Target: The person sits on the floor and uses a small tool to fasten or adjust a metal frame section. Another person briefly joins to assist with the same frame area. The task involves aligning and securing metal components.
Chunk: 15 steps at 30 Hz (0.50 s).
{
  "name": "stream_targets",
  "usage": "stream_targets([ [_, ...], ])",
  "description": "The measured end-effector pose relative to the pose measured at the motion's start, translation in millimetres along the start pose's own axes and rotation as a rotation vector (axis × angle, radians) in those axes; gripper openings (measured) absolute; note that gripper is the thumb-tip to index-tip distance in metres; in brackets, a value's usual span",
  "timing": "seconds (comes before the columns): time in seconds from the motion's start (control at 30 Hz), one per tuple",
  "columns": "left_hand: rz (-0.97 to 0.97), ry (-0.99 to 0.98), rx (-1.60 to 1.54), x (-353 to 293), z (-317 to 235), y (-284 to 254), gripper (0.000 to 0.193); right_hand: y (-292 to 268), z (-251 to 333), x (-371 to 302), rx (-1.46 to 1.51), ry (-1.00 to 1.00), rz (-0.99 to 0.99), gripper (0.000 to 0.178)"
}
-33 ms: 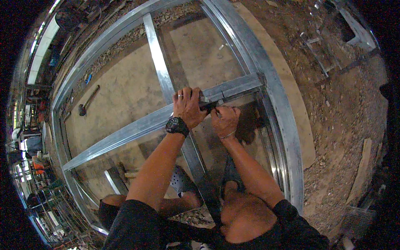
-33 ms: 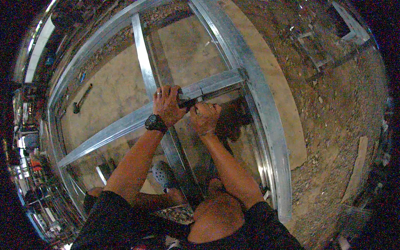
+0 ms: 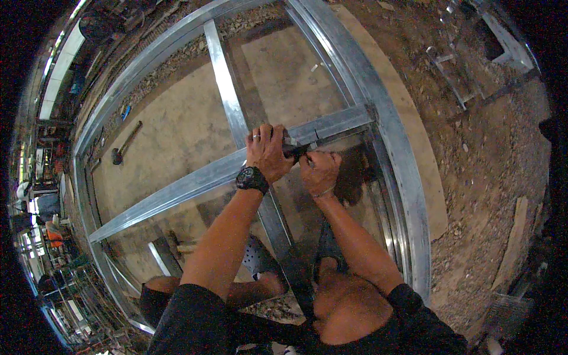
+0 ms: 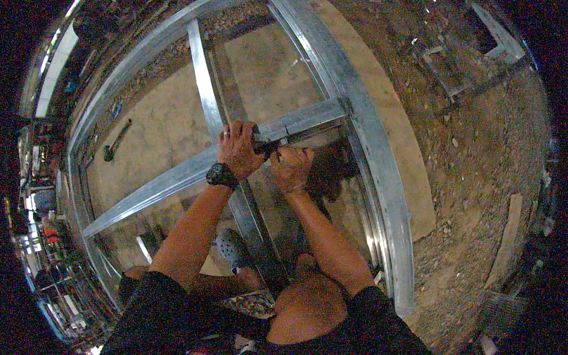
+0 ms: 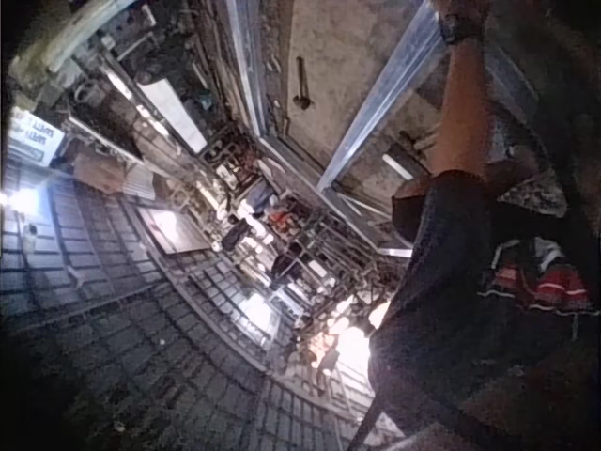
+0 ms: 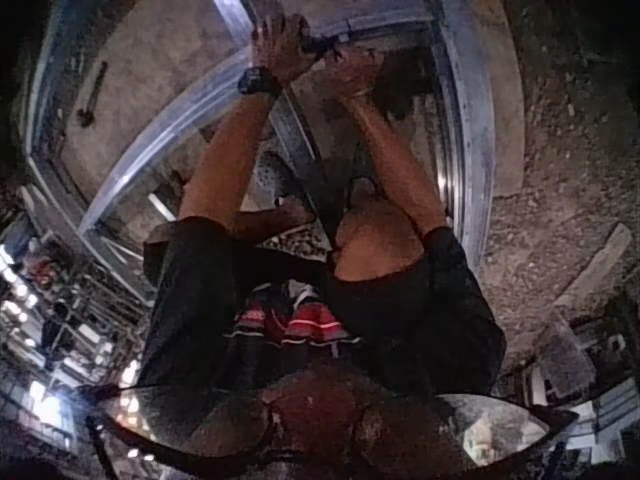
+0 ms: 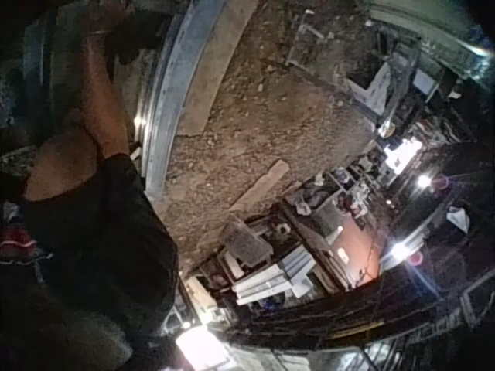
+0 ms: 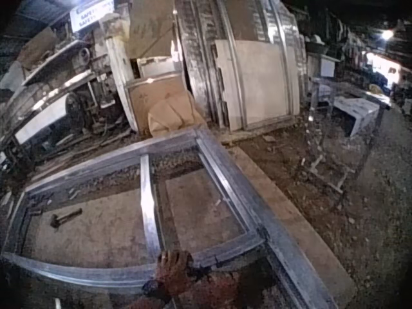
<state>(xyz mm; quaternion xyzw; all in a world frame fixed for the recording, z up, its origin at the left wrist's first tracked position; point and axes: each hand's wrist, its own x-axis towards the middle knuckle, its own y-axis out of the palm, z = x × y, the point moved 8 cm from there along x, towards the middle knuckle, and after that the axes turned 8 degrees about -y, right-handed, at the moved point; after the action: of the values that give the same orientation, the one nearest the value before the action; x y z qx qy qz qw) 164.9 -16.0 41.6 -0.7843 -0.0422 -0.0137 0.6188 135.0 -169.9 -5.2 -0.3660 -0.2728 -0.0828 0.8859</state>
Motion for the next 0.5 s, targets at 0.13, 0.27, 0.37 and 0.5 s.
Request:
stream_targets([
  [0.13,0.031,-0.026,-0.004,7.4,-0.3,0.2,0.068,4.8,-3.5,9.5,0.010,-0.003,0.037,0.014],
  [0.27,0.055,-0.034,0.005,6.5,3.2,2.1,0.070,5.3,0.1,10.9,0.010,-0.004,0.065,0.014],
  [0.37,0.085,-0.065,0.002,6.2,3.5,2.7,0.070,4.9,-1.0,9.1,0.016,0.012,0.055,0.014],
  [0.5,0.104,-0.045,0.010,7.4,2.4,3.8,0.071,8.3,-4.2,5.8,0.005,0.017,0.043,0.014],
])
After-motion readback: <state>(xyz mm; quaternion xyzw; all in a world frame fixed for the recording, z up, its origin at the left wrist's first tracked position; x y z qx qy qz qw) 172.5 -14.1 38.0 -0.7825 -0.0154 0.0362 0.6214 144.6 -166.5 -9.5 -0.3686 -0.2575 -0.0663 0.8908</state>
